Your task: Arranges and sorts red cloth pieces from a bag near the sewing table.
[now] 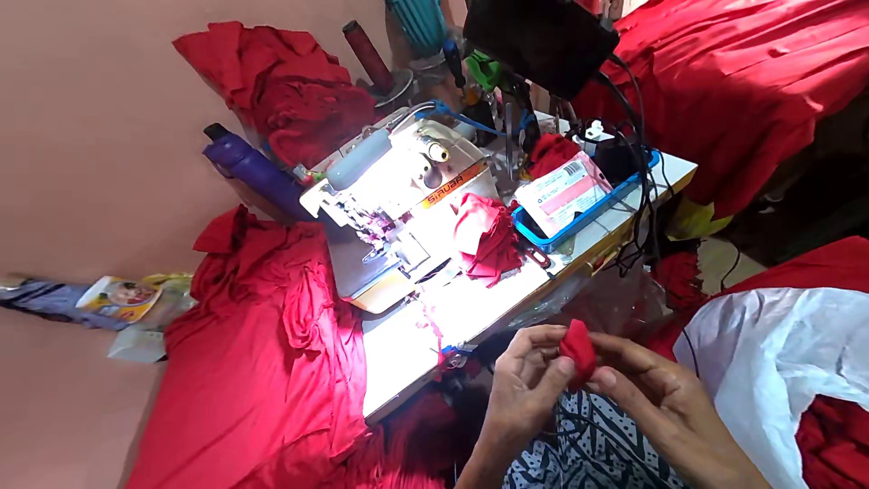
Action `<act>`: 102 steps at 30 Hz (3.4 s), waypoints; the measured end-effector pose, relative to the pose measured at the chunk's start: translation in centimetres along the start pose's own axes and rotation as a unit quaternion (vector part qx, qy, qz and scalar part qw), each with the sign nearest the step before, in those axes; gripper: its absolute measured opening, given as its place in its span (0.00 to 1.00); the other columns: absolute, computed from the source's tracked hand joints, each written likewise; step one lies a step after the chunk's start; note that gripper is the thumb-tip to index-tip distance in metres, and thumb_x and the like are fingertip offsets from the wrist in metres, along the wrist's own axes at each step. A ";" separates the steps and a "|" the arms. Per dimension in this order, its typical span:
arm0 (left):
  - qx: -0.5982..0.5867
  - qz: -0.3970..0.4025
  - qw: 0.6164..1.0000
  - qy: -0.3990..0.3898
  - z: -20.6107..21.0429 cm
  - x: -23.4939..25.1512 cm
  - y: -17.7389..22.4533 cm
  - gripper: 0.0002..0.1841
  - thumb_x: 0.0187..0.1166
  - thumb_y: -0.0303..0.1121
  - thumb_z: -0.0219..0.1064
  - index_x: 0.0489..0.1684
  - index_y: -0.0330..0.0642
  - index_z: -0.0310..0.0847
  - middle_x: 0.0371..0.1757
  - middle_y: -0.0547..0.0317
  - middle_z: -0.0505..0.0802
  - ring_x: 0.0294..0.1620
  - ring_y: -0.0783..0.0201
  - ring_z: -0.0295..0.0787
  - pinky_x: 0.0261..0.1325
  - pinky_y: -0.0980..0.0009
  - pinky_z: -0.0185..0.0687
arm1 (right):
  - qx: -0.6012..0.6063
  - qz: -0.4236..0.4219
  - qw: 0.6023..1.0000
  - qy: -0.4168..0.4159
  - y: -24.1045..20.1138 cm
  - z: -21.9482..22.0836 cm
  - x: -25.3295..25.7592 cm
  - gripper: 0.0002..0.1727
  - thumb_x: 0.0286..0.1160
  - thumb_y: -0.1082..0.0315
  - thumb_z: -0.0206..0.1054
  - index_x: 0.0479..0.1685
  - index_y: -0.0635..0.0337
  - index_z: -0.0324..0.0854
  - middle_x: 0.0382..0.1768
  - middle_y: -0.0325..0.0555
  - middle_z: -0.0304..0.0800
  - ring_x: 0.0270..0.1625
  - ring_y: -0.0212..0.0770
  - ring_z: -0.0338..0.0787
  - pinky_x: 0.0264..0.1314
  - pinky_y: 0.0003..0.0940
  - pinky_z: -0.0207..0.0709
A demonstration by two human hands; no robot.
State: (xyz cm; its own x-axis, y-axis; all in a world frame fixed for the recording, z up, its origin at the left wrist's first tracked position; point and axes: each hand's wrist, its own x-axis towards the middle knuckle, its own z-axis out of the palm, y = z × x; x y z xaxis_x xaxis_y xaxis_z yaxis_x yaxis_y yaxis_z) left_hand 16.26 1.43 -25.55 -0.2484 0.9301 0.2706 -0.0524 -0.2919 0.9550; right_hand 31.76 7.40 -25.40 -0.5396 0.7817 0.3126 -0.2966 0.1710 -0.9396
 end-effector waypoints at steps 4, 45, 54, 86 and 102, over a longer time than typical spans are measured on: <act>-0.067 -0.055 0.996 -0.017 -0.7 -0.3 -0.2 0.26 0.74 0.44 0.75 0.59 0.32 0.76 0.51 0.66 0.91 0.51 0.76 0.89 0.57 0.76 0.87 | -0.101 -0.019 0.993 -0.053 0.5 0.1 -0.6 0.28 0.89 0.53 0.56 0.72 0.69 0.80 0.63 0.46 0.91 0.62 0.25 0.90 0.66 0.23 0.84; -0.105 0.048 0.991 -0.063 -4.3 -0.6 -0.3 0.07 0.76 0.38 0.65 0.29 0.54 0.86 0.40 0.73 0.90 0.56 0.73 0.86 0.72 0.71 0.74 | -0.014 -0.030 0.997 -0.064 3.1 0.4 1.3 0.04 0.71 0.65 0.69 0.32 0.53 0.86 0.38 0.28 0.90 0.42 0.17 0.87 0.45 0.12 0.81; -0.061 -0.028 0.972 -0.225 -4.7 -1.0 0.7 0.17 0.81 0.53 0.66 0.38 0.49 0.85 0.36 0.81 0.90 0.41 0.89 0.84 0.45 0.86 0.78 | 0.323 0.070 0.939 -0.098 0.8 -0.6 3.0 0.06 0.79 0.60 0.69 0.38 0.49 0.90 0.40 0.35 0.94 0.44 0.24 0.92 0.51 0.18 0.86; -0.099 -0.064 0.945 -0.304 -6.0 -0.1 1.2 0.17 0.83 0.51 0.66 0.28 0.52 0.87 0.30 0.83 0.90 0.37 0.91 0.83 0.43 0.88 0.76 | 0.245 0.008 0.904 -0.351 0.9 -3.6 3.6 0.13 0.86 0.51 0.62 0.50 0.40 0.92 0.45 0.17 0.95 0.49 0.12 0.89 0.53 0.11 0.81; 0.008 0.016 0.982 -0.190 -9.4 1.0 3.8 0.14 0.81 0.54 0.66 0.34 0.59 0.90 0.53 0.78 0.91 0.66 0.77 0.82 0.75 0.71 0.73 | -0.005 -0.030 0.931 -0.363 -0.8 -3.8 6.9 0.21 0.89 0.44 0.56 0.48 0.50 0.86 0.45 0.22 0.84 0.48 0.12 0.81 0.47 0.09 0.76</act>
State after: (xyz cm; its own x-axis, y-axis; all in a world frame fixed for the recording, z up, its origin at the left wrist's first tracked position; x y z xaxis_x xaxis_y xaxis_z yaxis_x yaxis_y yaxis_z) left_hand 6.69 -0.83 -22.81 0.1294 0.9372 0.3240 -0.0352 -0.3222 0.9460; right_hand 31.21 14.93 -23.03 -0.9140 0.1606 0.3726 -0.3374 0.2089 -0.9179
